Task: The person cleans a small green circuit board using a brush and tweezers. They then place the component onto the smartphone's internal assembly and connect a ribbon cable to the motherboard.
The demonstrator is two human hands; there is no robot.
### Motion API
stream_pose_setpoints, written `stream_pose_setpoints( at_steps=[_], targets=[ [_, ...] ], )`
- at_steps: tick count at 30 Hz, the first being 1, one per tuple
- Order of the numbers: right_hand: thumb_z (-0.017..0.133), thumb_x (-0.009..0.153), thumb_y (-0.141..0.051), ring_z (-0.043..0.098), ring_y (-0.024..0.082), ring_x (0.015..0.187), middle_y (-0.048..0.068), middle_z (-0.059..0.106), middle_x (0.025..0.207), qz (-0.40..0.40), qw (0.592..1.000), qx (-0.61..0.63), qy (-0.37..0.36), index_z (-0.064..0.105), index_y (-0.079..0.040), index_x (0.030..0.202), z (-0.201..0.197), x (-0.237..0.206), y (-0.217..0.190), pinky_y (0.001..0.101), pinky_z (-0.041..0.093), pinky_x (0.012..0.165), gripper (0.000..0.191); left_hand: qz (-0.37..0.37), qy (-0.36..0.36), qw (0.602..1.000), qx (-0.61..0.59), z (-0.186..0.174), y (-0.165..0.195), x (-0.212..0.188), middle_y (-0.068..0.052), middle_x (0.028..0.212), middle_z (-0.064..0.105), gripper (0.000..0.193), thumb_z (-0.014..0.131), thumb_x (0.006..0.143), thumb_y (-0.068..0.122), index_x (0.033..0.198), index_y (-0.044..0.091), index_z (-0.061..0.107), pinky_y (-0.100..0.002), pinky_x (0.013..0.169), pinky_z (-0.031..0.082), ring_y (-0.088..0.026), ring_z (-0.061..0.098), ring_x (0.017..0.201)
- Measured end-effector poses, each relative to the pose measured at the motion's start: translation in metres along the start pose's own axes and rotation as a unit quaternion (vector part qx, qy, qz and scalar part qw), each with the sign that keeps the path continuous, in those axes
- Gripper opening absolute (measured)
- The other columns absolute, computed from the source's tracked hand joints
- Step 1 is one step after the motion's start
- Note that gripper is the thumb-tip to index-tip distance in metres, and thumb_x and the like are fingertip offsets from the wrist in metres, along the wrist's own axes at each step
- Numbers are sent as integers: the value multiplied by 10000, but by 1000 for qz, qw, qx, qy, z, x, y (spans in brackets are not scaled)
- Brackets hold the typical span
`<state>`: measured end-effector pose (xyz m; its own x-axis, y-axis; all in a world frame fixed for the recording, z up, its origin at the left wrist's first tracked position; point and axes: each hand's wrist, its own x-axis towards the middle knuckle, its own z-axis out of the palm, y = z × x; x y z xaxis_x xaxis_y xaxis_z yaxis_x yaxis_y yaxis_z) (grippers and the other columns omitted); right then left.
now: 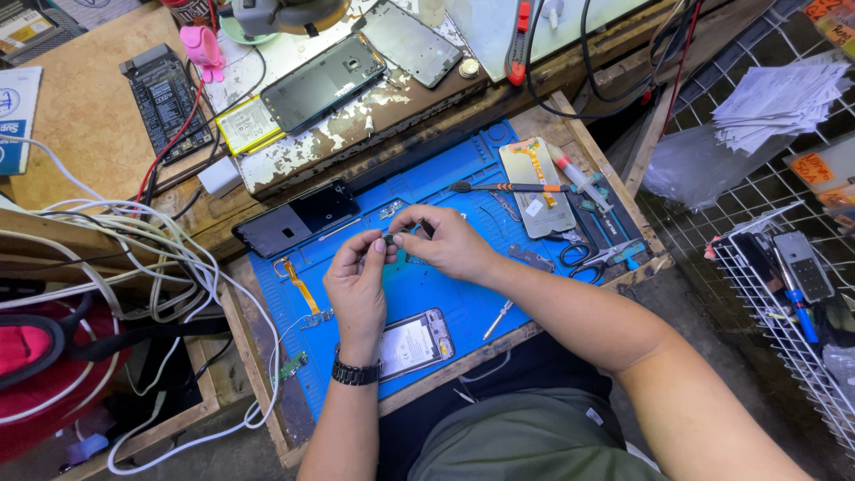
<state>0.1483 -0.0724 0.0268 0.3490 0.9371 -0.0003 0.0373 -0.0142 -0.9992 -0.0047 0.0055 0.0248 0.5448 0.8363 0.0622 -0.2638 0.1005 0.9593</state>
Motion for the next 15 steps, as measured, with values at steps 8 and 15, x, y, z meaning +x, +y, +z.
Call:
stream_pose_setpoints(
  at_steps=[8, 15],
  targets=[
    [702, 941, -124, 585, 31, 818, -19, 682, 921, -10, 997, 78, 2, 708, -15, 1052, -2, 7, 13, 200, 495, 717, 156, -23, -13, 999, 27, -1, -1, 1, -67, 998, 724, 187, 660, 991, 13, 1170, -33, 683, -228, 799, 575, -103, 685, 874],
    [714, 948, -150, 589, 35, 835, -10, 693, 900, 18, 995, 98, 6, 723, -7, 1026, 1, 7, 17, 207, 503, 745, 163, -2, -2, 999, 47, -2, -6, 2, -56, 964, 721, 179, 672, 982, 0, 1158, -35, 686, -224, 786, 580, -96, 685, 852]
  ],
)
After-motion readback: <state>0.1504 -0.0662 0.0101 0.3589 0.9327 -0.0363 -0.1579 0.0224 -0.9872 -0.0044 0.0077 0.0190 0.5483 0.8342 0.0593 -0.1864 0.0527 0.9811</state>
